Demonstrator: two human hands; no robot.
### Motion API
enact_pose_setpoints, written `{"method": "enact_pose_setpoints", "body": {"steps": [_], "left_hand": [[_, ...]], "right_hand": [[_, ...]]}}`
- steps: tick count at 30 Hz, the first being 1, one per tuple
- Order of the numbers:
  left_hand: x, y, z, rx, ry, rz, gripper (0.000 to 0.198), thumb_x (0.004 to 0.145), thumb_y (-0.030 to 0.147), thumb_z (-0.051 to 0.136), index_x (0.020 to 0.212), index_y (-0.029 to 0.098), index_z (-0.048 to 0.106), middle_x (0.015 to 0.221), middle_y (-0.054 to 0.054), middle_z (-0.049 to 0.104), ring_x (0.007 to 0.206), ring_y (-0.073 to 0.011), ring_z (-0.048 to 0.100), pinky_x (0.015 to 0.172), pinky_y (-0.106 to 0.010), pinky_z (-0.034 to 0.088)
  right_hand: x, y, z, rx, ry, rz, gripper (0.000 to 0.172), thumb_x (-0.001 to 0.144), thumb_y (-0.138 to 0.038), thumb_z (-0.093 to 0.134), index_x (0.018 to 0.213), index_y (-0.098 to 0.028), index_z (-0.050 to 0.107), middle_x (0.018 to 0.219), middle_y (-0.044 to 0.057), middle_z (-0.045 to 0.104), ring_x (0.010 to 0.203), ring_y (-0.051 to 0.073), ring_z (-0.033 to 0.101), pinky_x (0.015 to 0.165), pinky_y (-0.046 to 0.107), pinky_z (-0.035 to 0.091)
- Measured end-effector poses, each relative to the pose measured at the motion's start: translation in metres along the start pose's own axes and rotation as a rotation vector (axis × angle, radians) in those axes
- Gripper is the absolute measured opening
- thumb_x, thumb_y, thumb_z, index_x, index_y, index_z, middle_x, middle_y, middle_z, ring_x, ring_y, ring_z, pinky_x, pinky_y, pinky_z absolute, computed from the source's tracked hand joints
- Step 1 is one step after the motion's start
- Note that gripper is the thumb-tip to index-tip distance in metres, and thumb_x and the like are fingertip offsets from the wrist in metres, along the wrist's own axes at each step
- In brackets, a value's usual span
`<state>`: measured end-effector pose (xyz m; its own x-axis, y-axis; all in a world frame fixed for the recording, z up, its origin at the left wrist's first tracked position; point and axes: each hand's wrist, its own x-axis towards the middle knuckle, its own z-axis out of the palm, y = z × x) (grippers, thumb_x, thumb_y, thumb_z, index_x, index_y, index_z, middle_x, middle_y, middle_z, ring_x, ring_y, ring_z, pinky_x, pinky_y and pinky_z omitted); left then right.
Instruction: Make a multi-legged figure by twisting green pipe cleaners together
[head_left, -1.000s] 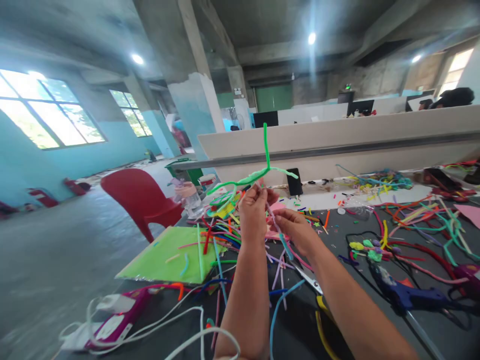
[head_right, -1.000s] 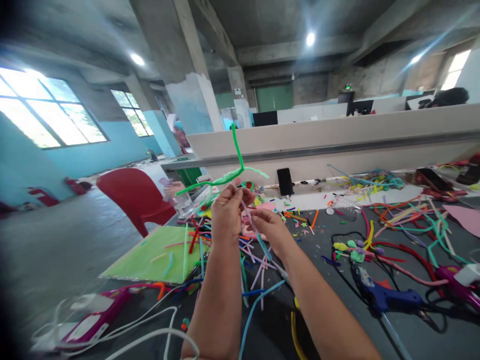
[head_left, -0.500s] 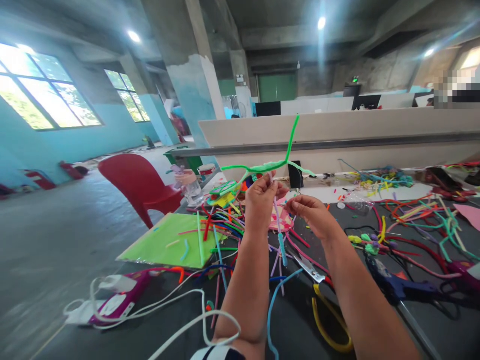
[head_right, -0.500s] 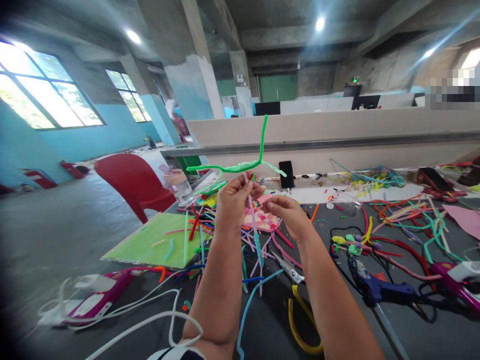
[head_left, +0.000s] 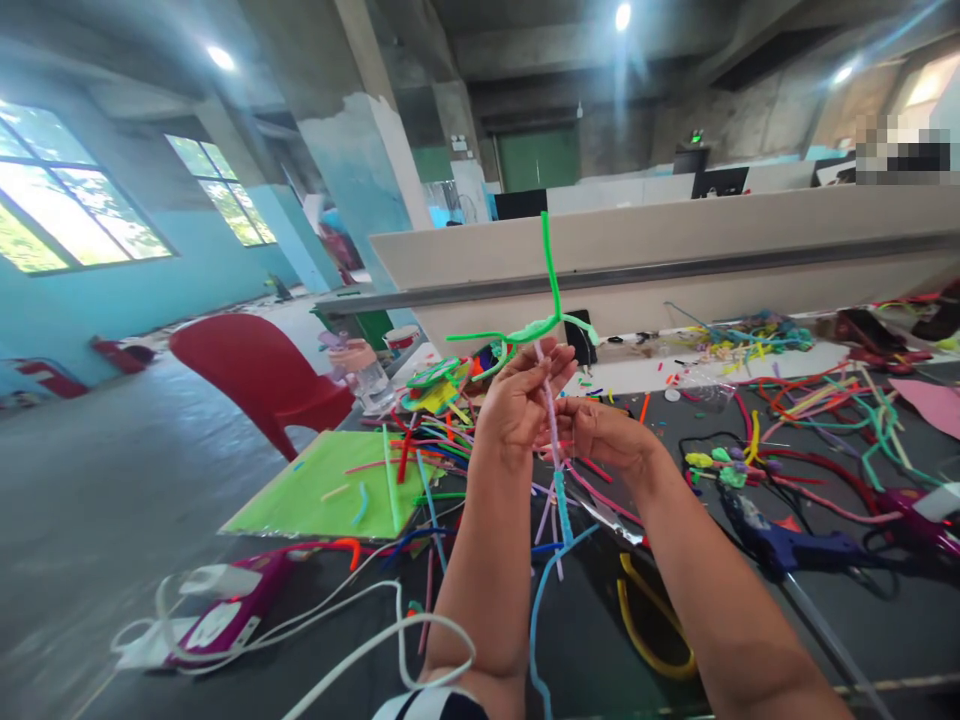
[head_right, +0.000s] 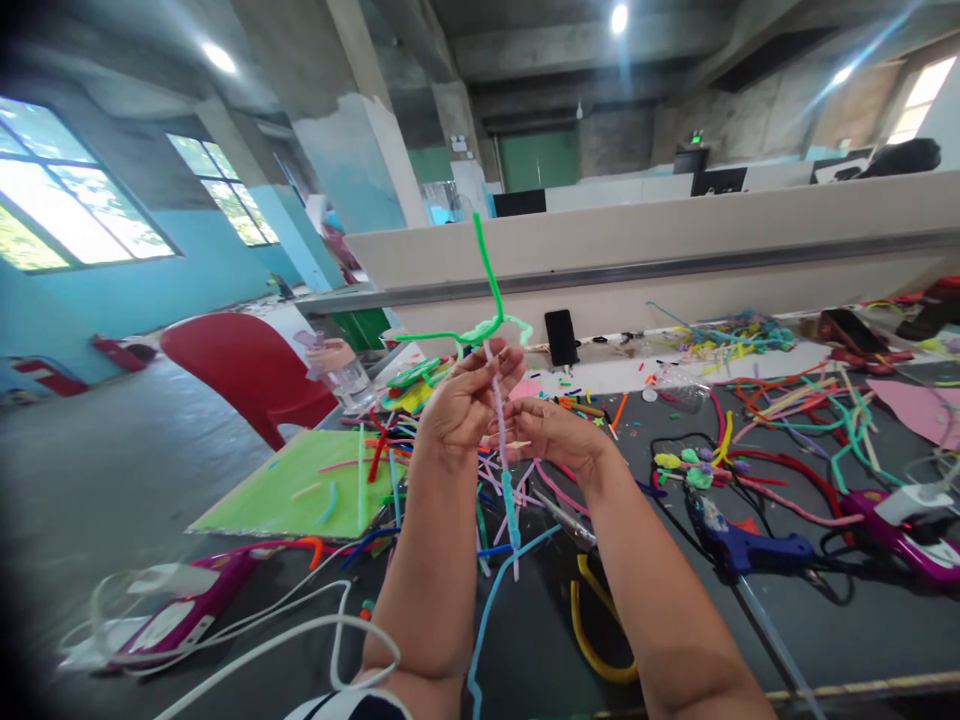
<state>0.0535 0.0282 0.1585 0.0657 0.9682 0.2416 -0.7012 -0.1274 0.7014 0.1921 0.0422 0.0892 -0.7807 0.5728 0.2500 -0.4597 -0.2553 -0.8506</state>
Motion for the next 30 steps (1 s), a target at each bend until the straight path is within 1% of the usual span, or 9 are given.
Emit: {"method": "enact_pose_setpoints", "body": {"steps": [2,5,7,10,13,16,23,30], "left_hand": [[0.0,0.001,0.0,-0.017,0.013,0.004,0.022,0.078,-0.004,0.051,0.089,0.008,0.067,0.085,-0.01,0.071,0.089,-0.0182,0.069,0.098,-0.039,0.049],[0.001,0.001,0.0,-0.023,0.038,0.007,0.023,0.079,-0.005,0.049,0.09,0.007,0.066,0.084,-0.011,0.071,0.088,-0.0181,0.069,0.097,-0.039,0.049],[0.001,0.001,-0.001,-0.019,0.048,0.011,0.023,0.079,-0.005,0.049,0.09,0.007,0.066,0.084,-0.011,0.071,0.09,-0.0186,0.069,0.098,-0.039,0.049],[0.003,-0.002,-0.001,-0.011,0.056,0.019,0.023,0.079,-0.005,0.049,0.089,0.007,0.065,0.083,-0.011,0.071,0.092,-0.0187,0.069,0.099,-0.039,0.048],[0.005,-0.006,-0.002,-0.017,0.068,0.011,0.022,0.078,-0.006,0.05,0.087,0.007,0.065,0.084,-0.01,0.071,0.096,-0.0203,0.068,0.1,-0.04,0.047],[0.007,-0.009,-0.003,-0.034,0.067,-0.009,0.021,0.077,-0.005,0.052,0.086,0.007,0.065,0.084,-0.01,0.071,0.099,-0.022,0.067,0.101,-0.041,0.046],[0.006,-0.01,-0.004,-0.034,0.032,-0.02,0.017,0.076,-0.003,0.057,0.085,0.008,0.066,0.085,-0.01,0.071,0.101,-0.0223,0.066,0.101,-0.04,0.046],[0.003,-0.015,0.001,-0.006,0.01,-0.004,0.018,0.073,-0.002,0.06,0.085,0.008,0.068,0.087,-0.009,0.071,0.093,-0.0195,0.068,0.099,-0.038,0.047]], "right_hand": [[-0.001,-0.001,0.002,-0.011,0.01,-0.011,0.045,0.068,-0.041,0.078,0.1,-0.017,0.057,0.104,0.009,0.065,0.095,0.022,0.065,0.085,0.041,0.051],[-0.003,-0.003,0.002,-0.036,0.045,-0.016,0.044,0.067,-0.039,0.078,0.1,-0.017,0.058,0.102,0.008,0.066,0.092,0.021,0.066,0.085,0.04,0.051],[-0.003,-0.003,0.0,-0.047,0.05,-0.009,0.047,0.067,-0.04,0.079,0.102,-0.017,0.058,0.105,0.01,0.066,0.094,0.021,0.067,0.086,0.041,0.051],[-0.003,-0.002,-0.005,-0.028,0.021,0.005,0.053,0.066,-0.042,0.079,0.105,-0.017,0.056,0.111,0.013,0.065,0.1,0.024,0.065,0.089,0.044,0.05],[-0.002,0.001,-0.01,-0.001,0.015,0.004,0.055,0.067,-0.042,0.079,0.108,-0.017,0.054,0.111,0.014,0.065,0.1,0.024,0.065,0.09,0.046,0.049],[-0.002,0.001,-0.011,0.009,0.016,-0.002,0.054,0.068,-0.041,0.079,0.109,-0.018,0.053,0.109,0.012,0.066,0.1,0.025,0.066,0.09,0.048,0.049],[-0.005,-0.002,-0.008,0.004,0.027,0.004,0.053,0.067,-0.038,0.079,0.109,-0.019,0.054,0.102,0.009,0.068,0.093,0.022,0.067,0.091,0.049,0.048],[-0.005,0.002,-0.013,0.01,0.018,-0.021,0.049,0.069,-0.035,0.078,0.109,-0.021,0.053,0.1,0.006,0.067,0.089,0.021,0.068,0.083,0.045,0.052]]}}
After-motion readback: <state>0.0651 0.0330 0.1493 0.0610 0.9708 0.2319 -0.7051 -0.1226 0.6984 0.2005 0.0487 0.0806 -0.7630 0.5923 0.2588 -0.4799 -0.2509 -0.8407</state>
